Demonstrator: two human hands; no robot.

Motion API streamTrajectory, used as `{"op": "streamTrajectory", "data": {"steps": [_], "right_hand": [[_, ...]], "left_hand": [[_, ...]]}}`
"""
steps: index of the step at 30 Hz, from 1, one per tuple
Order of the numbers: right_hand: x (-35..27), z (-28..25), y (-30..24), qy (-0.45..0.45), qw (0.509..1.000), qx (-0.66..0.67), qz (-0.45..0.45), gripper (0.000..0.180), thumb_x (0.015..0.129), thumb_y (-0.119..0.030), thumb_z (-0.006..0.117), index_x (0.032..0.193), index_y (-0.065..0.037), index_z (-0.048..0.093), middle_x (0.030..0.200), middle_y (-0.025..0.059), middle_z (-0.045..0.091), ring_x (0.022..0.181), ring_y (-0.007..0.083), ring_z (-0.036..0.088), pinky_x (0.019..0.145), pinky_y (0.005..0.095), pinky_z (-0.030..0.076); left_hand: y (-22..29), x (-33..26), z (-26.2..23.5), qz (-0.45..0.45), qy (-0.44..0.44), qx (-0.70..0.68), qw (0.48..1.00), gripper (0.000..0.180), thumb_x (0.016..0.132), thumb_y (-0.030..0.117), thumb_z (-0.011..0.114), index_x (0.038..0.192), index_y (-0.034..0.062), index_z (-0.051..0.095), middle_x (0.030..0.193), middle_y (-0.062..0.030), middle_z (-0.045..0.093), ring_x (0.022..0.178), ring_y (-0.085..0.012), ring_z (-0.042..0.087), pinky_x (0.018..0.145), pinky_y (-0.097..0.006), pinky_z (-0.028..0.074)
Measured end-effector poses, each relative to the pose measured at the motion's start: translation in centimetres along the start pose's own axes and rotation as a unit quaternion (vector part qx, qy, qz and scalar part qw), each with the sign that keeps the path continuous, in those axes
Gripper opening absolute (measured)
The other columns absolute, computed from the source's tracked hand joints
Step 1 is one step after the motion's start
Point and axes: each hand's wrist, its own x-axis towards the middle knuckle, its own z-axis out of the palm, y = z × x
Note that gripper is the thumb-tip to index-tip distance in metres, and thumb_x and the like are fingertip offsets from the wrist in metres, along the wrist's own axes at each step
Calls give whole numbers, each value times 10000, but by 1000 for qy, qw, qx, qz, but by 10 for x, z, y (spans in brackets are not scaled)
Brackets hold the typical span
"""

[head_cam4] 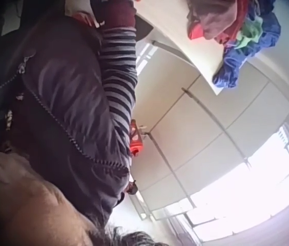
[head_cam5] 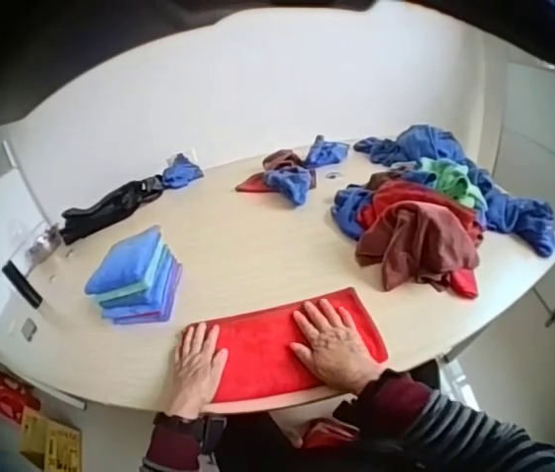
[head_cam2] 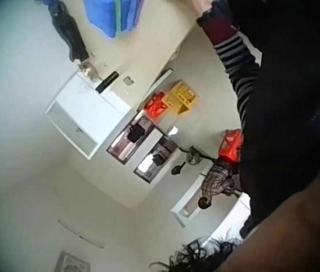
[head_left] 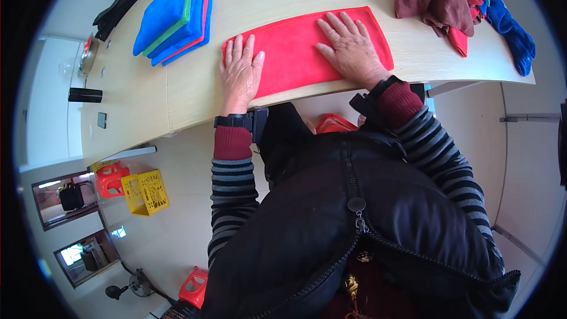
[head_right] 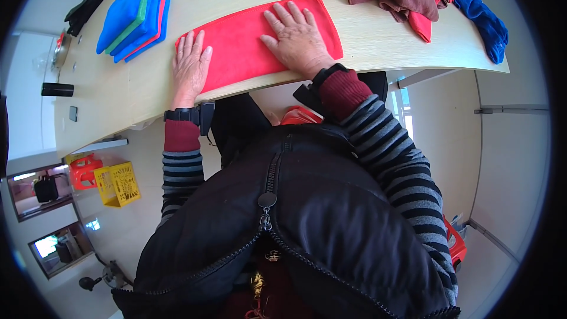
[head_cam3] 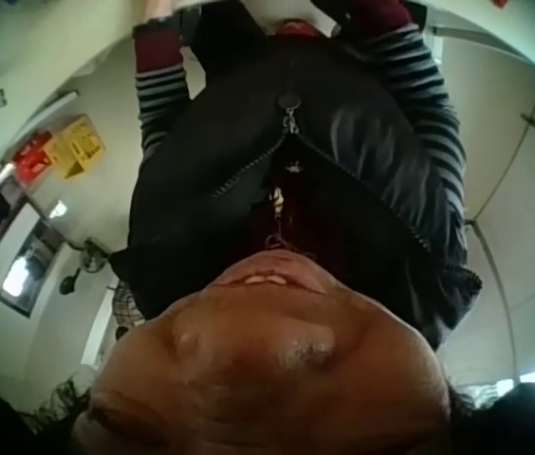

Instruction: The person folds a blue cloth by hand, places it on a stack, and then picks up a red cloth from a pile. They spread the red cloth out, fold it into a smaller square, and place it on the table.

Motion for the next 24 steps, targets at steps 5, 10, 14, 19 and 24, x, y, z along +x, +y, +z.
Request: {"op": "streamTrajectory", "data": {"steps": [5, 10, 14, 19, 24], "right_hand": [[-5, -3, 36, 0, 999, -12, 51, 649, 1048, -521, 402, 1571, -138, 365, 1612, 137, 361, 1526, 353, 243, 1235, 526, 195], [-5, -22, 27, -36, 989, -102, 97, 632, 1045, -471, 439, 1557, -105, 379, 1598, 138, 381, 1514, 357, 270, 1227, 537, 207], [-1, -21, -21, -20, 999, -37, 7, 610, 1045, -429, 451, 1549, -92, 386, 1593, 142, 386, 1502, 358, 296, 1218, 551, 218], [9, -7, -47, -18, 1000, -5, -20, 593, 1053, -412, 434, 1550, -94, 385, 1595, 149, 379, 1498, 356, 306, 1214, 564, 220], [9, -5, -64, -40, 999, -11, -20, 576, 1061, -385, 409, 1548, -78, 384, 1593, 152, 379, 1501, 360, 299, 1213, 570, 218]], "left_hand": [[-19, -12, 0, -82, 51, -7, 995, 627, 1029, 474, 479, 1521, 92, 414, 1582, -163, 388, 1458, -356, 349, 1176, -524, 281], [-6, -14, -18, -183, 52, 17, 982, 554, 963, 392, 636, 1353, 7, 557, 1315, -220, 605, 1195, -401, 571, 1017, -486, 452], [-2, -4, -33, -247, -16, -50, 968, 477, 919, 321, 713, 1224, -32, 617, 1153, -221, 689, 1035, -389, 661, 888, -461, 526], [-35, -1, -24, -263, -52, -358, 894, 391, 895, 210, 738, 1203, -1, 621, 1163, -199, 691, 1017, -287, 688, 888, -391, 550], [-50, -9, -46, -229, -43, -685, 690, 375, 919, 128, 714, 1252, -3, 602, 1188, -137, 693, 1067, -219, 676, 906, -356, 550]]}}
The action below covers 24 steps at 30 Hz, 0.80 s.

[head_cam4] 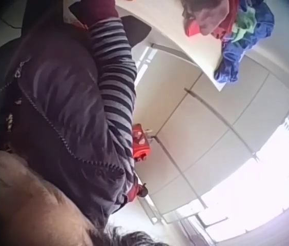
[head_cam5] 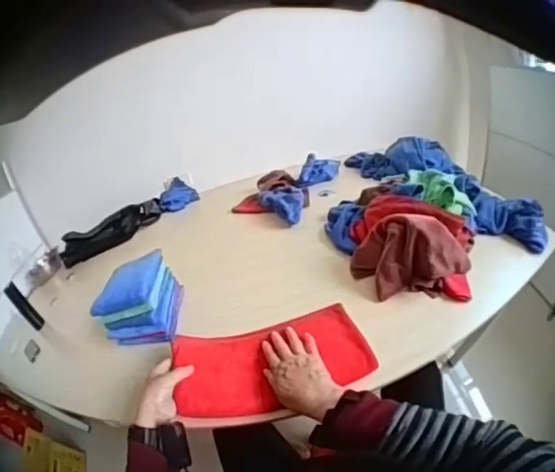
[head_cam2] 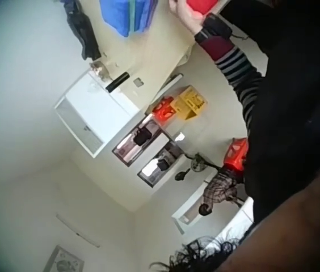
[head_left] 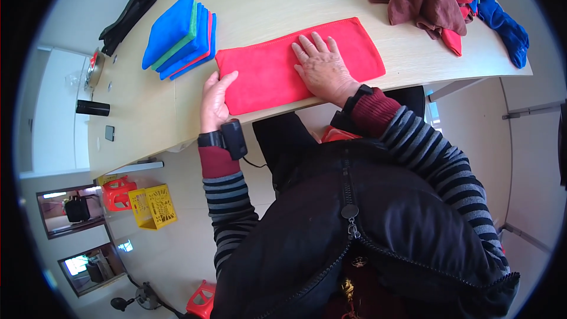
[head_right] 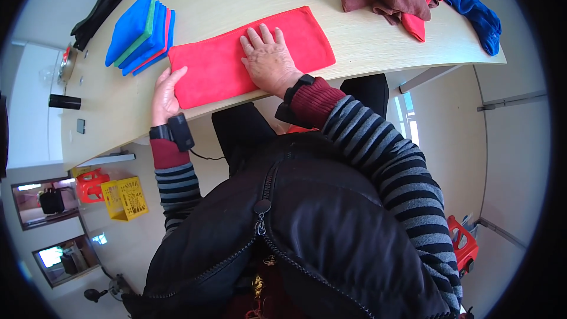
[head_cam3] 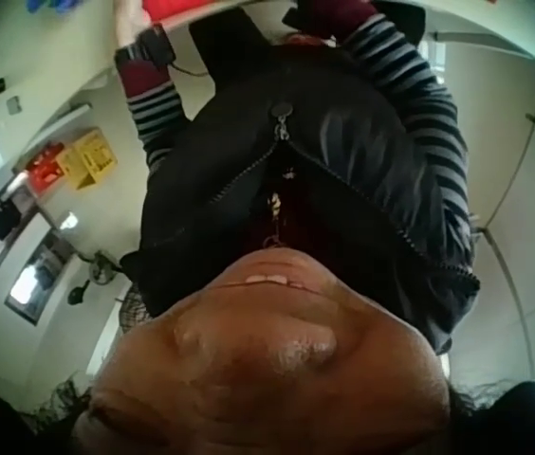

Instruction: The person folds a blue cloth by hand, places it on a stack, and then picks up a red cloth from a pile. They spread the red cloth out, fold it into a smaller square, and place it on the table.

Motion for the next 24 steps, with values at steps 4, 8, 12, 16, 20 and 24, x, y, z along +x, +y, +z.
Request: {"op": "streamTrajectory", "data": {"steps": [4, 8, 12, 16, 20, 24], "right_hand": [[-1, 0, -17, -1, 999, -27, -20, 568, 1063, -367, 397, 1544, -64, 386, 1593, 151, 379, 1501, 363, 296, 1212, 570, 219], [8, 4, -28, 10, 999, -33, -26, 563, 1056, -360, 402, 1529, -54, 402, 1580, 156, 392, 1490, 365, 309, 1209, 571, 222], [2, 1, -26, 23, 999, -1, -35, 551, 1035, -358, 441, 1493, -51, 444, 1528, 167, 438, 1466, 366, 340, 1208, 572, 225], [-26, -14, -13, 20, 997, 59, -55, 515, 1002, -330, 518, 1439, -58, 499, 1461, 172, 485, 1441, 370, 368, 1204, 569, 236], [-71, -22, 28, 61, 991, 106, -47, 489, 967, -291, 594, 1396, -64, 536, 1420, 176, 507, 1431, 381, 377, 1196, 562, 261], [-88, -27, 50, 90, 987, 131, -1, 476, 951, -264, 631, 1377, -68, 551, 1423, 176, 504, 1434, 379, 374, 1187, 556, 288]], "left_hand": [[41, -15, 8, -25, -59, -64, 996, 407, 933, 61, 682, 1320, 8, 568, 1219, -96, 676, 1071, -202, 672, 931, -353, 547], [71, -23, 54, -12, -83, -82, 993, 438, 921, 40, 680, 1337, -3, 550, 1217, -90, 664, 1061, -186, 668, 917, -334, 549], [71, 1, 104, 82, -134, -14, 987, 549, 904, 40, 692, 1406, -22, 479, 1195, -97, 652, 1028, -180, 671, 868, -330, 561], [48, 21, 159, 112, -112, 86, 984, 734, 854, 61, 719, 1479, -68, 355, 1108, -132, 666, 947, -185, 682, 827, -327, 561], [22, 34, 207, 136, -118, 248, 952, 790, 825, 86, 721, 1484, -91, 323, 1058, -171, 686, 924, -192, 692, 831, -302, 559], [-6, 43, 238, 187, -92, 416, 885, 793, 829, 138, 724, 1478, -86, 329, 1011, -177, 701, 901, -186, 700, 807, -283, 565]]}}
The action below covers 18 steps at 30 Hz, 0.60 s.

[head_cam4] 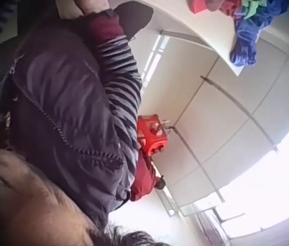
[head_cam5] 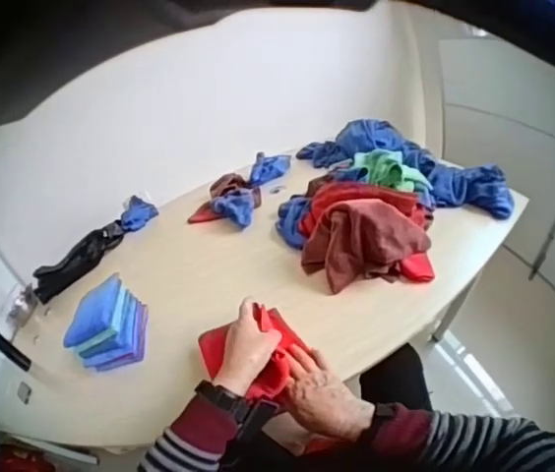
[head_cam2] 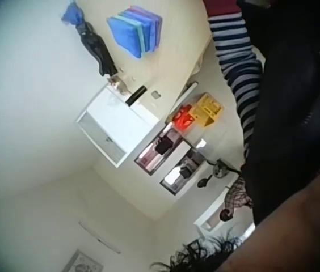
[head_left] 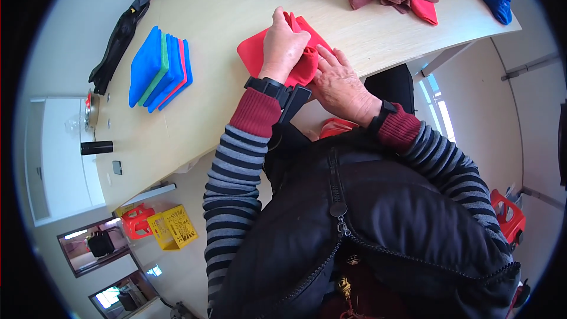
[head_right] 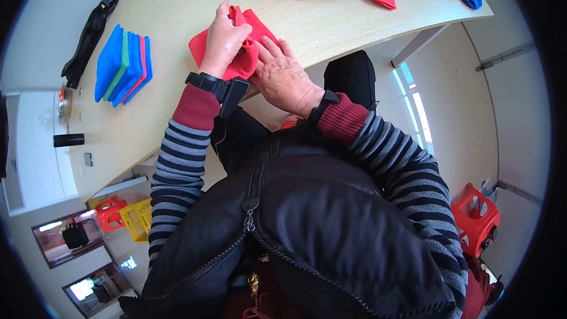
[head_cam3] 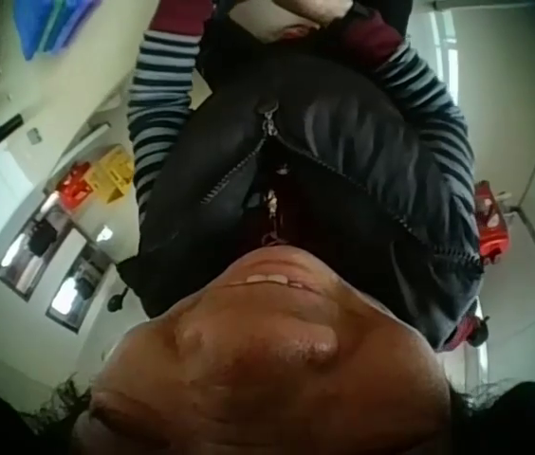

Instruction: The person folds a blue cloth by hand, places it on a stack, and then picks up a red cloth from a pile. They spread the red cloth out, fold it into a smaller square, and place it on the table.

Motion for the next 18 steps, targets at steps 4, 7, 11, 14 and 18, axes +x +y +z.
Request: {"op": "streamTrajectory", "data": {"steps": [4, 7, 11, 14, 18], "right_hand": [[-6, -8, 12, -38, 999, -2, 12, 451, 960, -244, 623, 1370, -68, 554, 1442, 172, 495, 1436, 365, 375, 1180, 548, 305], [-13, -15, 26, -68, 998, 1, 18, 428, 972, -220, 609, 1368, -68, 555, 1453, 169, 492, 1434, 356, 383, 1172, 546, 317], [-21, -17, 39, -18, 1000, 24, 8, 387, 975, -186, 607, 1339, -56, 579, 1416, 176, 532, 1385, 364, 445, 1143, 510, 365], [-25, -22, 55, 27, 996, 80, -15, 363, 967, -174, 623, 1304, -40, 605, 1349, 186, 582, 1331, 373, 500, 1114, 475, 404], [-6, -54, 53, -44, 967, 167, 187, 325, 960, -155, 638, 1256, -22, 631, 1317, 187, 607, 1284, 376, 536, 1095, 447, 428]], "left_hand": [[2, -1, 13, 18, 12, 65, 998, 732, 869, 205, 716, 1457, -66, 374, 987, -192, 708, 894, -230, 713, 804, -315, 577], [12, -12, 6, -10, -17, -9, 1000, 657, 910, 232, 693, 1434, -53, 419, 992, -208, 710, 907, -282, 718, 823, -361, 581], [-1, -37, -36, -30, -29, -116, 992, 514, 982, 242, 626, 1398, -29, 492, 1074, -228, 700, 987, -362, 699, 894, -446, 562], [-29, -58, -49, 72, 27, 13, 997, 473, 1016, 263, 586, 1399, -6, 516, 1200, -230, 662, 1118, -378, 648, 982, -476, 516], [-56, -81, -45, 179, 80, 222, 955, 511, 1031, 332, 557, 1436, 25, 504, 1389, -224, 550, 1327, -370, 503, 1109, -496, 402]]}}
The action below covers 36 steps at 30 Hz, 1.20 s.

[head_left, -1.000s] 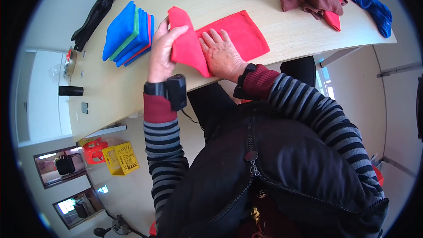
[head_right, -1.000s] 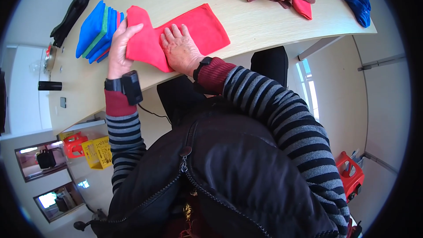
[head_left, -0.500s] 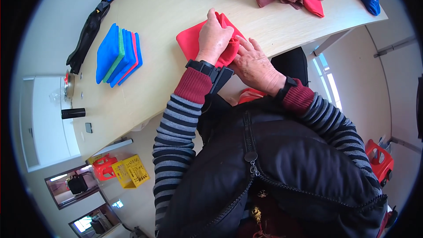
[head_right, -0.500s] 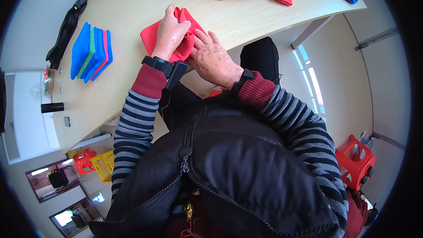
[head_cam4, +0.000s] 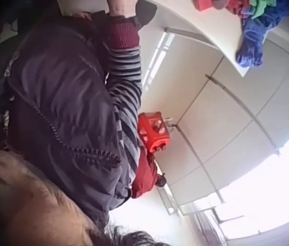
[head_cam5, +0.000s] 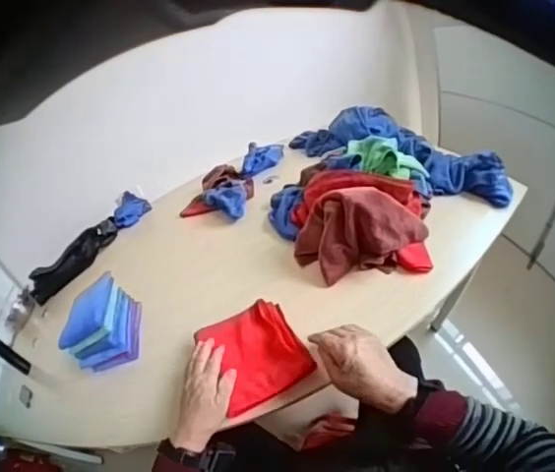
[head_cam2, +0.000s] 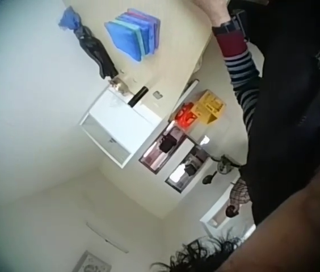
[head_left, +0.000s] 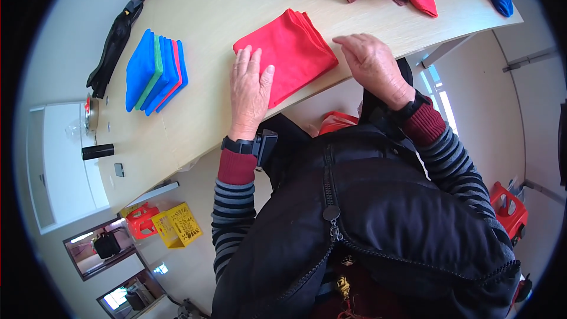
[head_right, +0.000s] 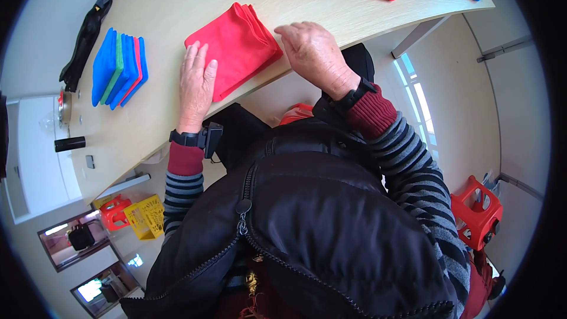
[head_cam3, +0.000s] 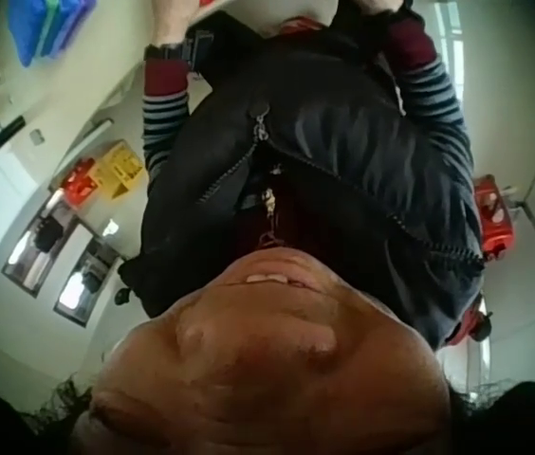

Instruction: The person folds a blue cloth by hand, places it on a stack, and then picks up a red cloth from a pile. They spread the red cloth out, fold it into a smaller square, and place it on the table.

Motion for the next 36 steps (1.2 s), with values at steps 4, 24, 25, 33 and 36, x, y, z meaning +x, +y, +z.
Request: {"op": "streamTrajectory", "data": {"steps": [4, 24, 25, 33, 36], "right_hand": [[23, 10, -46, 65, 984, -60, -152, 382, 1006, -221, 581, 1333, -24, 586, 1418, 188, 553, 1364, 366, 480, 1148, 457, 375], [98, 103, -26, 41, 949, -273, -150, 590, 1068, -504, 358, 1555, -173, 400, 1609, 102, 380, 1515, 298, 288, 1250, 489, 184], [99, 103, -25, 38, 949, -274, -150, 591, 1067, -504, 361, 1554, -171, 401, 1606, 102, 382, 1514, 297, 292, 1248, 493, 188], [97, 111, -32, 51, 945, -289, -142, 591, 1063, -503, 377, 1551, -171, 407, 1595, 101, 395, 1509, 292, 302, 1239, 515, 206], [98, 114, -28, 64, 945, -292, -133, 591, 1061, -505, 383, 1550, -173, 410, 1594, 100, 398, 1507, 294, 304, 1236, 519, 212]], "left_hand": [[6, -13, 12, 3, -29, 77, 997, 569, 1036, 395, 523, 1480, 43, 467, 1548, -226, 390, 1487, -378, 297, 1196, -555, 254], [-19, -26, -4, -133, -39, 30, 990, 623, 1037, 441, 478, 1525, 62, 400, 1576, -190, 387, 1458, -376, 348, 1191, -533, 264], [-11, -30, -11, -107, -15, -11, 994, 609, 1022, 416, 524, 1499, 49, 431, 1552, -196, 417, 1425, -384, 394, 1175, -509, 308], [31, -59, -1, -13, 39, 72, 997, 538, 866, 153, 736, 1345, -10, 553, 1430, -219, 511, 1261, -375, 563, 1038, -425, 502], [34, -57, 4, 1, 54, 127, 990, 520, 848, 102, 735, 1326, -13, 564, 1402, -227, 525, 1235, -368, 587, 1006, -416, 530]]}}
